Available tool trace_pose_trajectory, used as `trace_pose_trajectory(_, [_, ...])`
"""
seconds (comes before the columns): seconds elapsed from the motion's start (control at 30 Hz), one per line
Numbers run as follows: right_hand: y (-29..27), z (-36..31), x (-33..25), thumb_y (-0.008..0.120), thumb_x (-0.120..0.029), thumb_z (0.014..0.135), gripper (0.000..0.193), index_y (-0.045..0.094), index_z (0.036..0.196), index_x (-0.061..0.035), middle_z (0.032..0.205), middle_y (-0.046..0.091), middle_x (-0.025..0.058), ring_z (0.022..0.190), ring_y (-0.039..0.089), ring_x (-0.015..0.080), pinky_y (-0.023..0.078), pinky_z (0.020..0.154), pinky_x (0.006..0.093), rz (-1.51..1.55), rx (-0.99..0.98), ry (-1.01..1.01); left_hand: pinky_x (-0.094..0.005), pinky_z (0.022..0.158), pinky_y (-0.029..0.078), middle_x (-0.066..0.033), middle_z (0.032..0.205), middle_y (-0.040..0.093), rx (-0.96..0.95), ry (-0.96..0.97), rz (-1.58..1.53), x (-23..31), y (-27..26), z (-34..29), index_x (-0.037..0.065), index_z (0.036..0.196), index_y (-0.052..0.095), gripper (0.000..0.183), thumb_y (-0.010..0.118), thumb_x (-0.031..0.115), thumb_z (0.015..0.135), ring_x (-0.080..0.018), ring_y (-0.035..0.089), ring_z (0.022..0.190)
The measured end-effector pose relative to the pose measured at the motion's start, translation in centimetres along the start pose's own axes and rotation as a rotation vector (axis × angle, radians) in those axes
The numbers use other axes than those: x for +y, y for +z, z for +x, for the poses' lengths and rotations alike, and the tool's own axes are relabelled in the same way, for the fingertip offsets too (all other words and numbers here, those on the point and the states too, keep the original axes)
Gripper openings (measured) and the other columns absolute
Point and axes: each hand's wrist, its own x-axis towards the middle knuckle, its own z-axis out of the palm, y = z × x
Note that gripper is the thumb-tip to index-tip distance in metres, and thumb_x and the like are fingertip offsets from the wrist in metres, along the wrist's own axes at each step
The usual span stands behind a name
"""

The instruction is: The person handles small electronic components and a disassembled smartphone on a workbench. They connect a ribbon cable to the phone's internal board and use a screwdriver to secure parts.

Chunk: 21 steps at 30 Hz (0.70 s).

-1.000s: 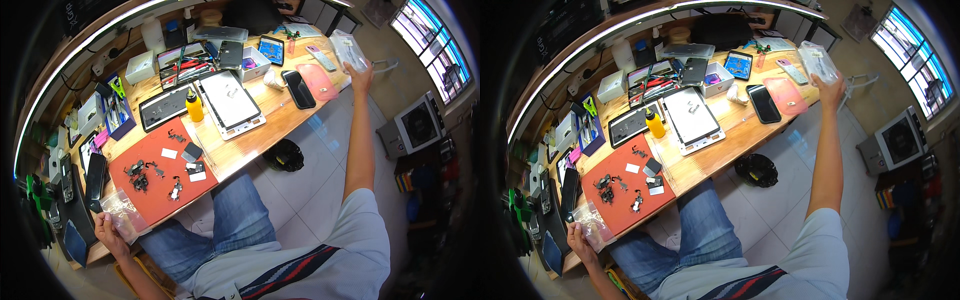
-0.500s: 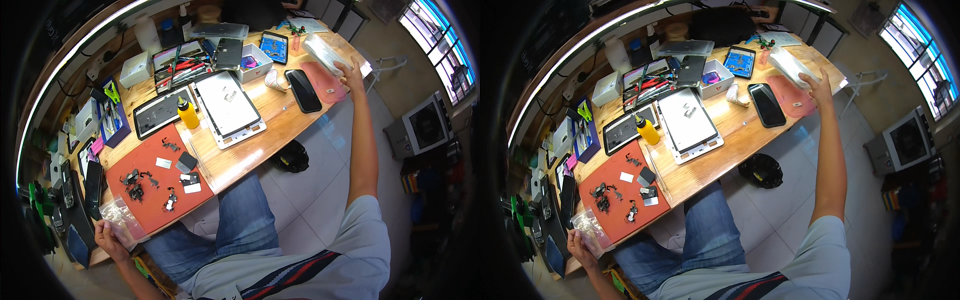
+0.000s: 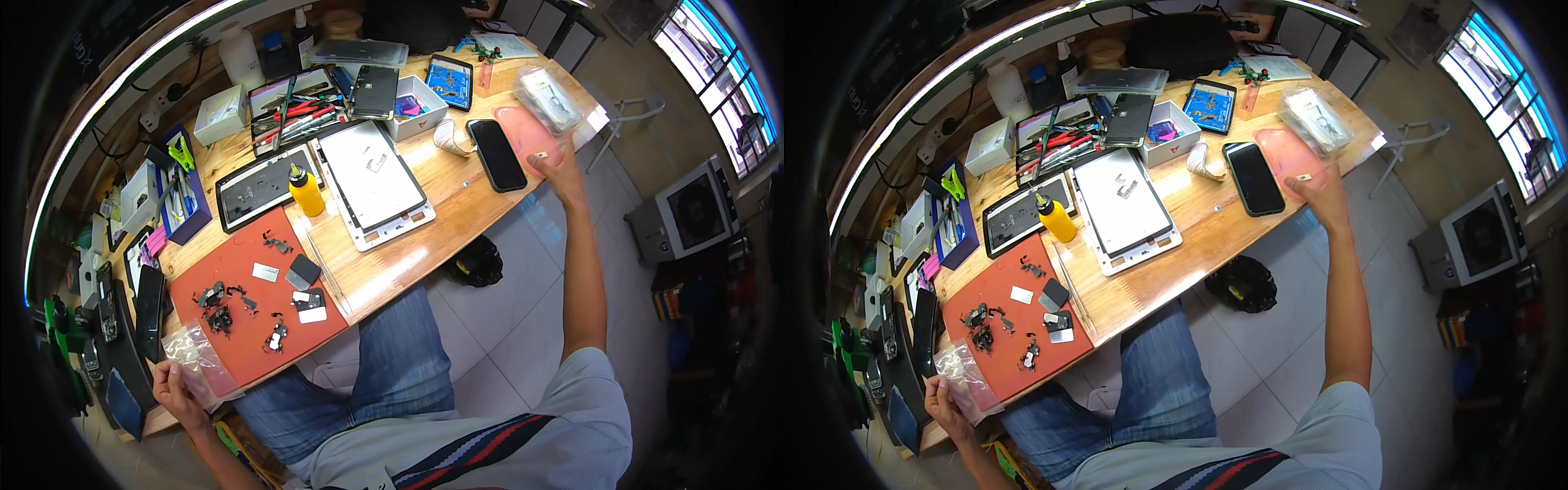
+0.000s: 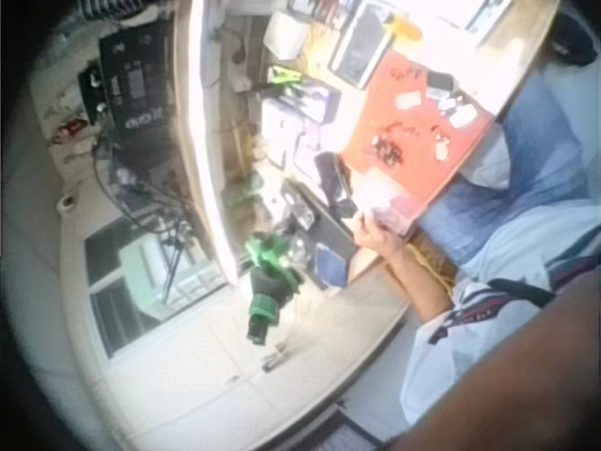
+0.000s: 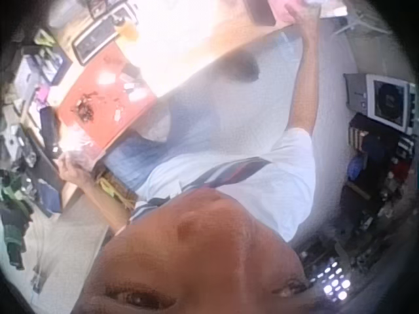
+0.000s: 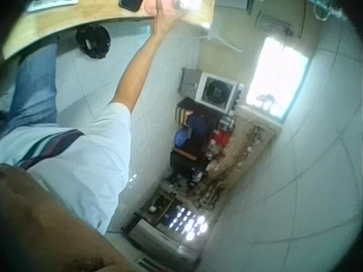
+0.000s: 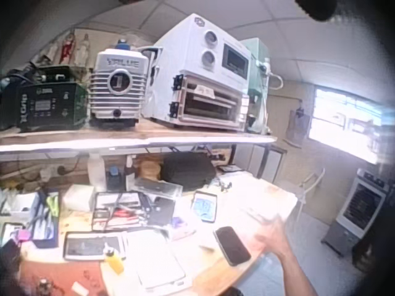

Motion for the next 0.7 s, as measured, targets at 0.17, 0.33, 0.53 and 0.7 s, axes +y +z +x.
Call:
trace_pose_trajectory(0.17, [0.4,-1.5,-1.9,0.085,-0.046,0.070,0.088,0.054,0.133,0.0063,0.134,0.054,0.0246,0.124,0.052,0.0378,0.041,0.105,0.0439,-0.241,-0.011,0.125,-0.0186,0.049,0.021,0.0082,0.068,0.046,0.001,-0.003,0.048,0.2,-0.4,0.0,0.004,0.087,0.059,0.011,0.059,0.011,0.096,0.0008,0.033,0.056])
trace_pose_trajectory(0.33, [-1.4,-0.2,-1.4,0.083,-0.045,0.070,0.075,0.061,0.120,0.0070,0.127,0.058,0.0232,0.117,0.057,0.0355,0.047,0.097,0.0416,-0.357,-0.132,0.090,-0.0185,0.049,0.020,0.0080,0.067,0.046,-0.001,-0.004,0.014,0.3,0.5,0.0,0.004,0.086,0.059,0.012,0.060,0.010,0.096,0.0009,0.034,0.055])
trace_pose_trajectory(0.53, [-2.5,1.6,-1.6,0.082,-0.044,0.071,0.073,0.062,0.123,0.0025,0.116,0.066,0.0170,0.113,0.059,0.0268,0.046,0.096,0.0383,0.029,-0.190,0.327,-0.0181,0.047,0.021,0.0072,0.065,0.048,0.021,0.022,0.050,-0.4,0.3,-0.3,0.005,0.082,0.057,0.015,0.060,0.011,0.096,0.0015,0.036,0.052])
trace_pose_trajectory(0.7, [-5.6,3.3,-2.5,0.068,-0.048,0.080,0.075,0.054,0.138,-0.0025,0.138,0.054,0.0136,0.125,0.052,0.0241,0.038,0.106,0.0372,0.393,-0.209,0.281,-0.0153,0.045,0.024,0.0059,0.065,0.054,-0.004,-0.053,0.087,2.5,1.3,-0.7,0.004,0.082,0.060,0.015,0.061,0.012,0.095,0.0021,0.040,0.050])
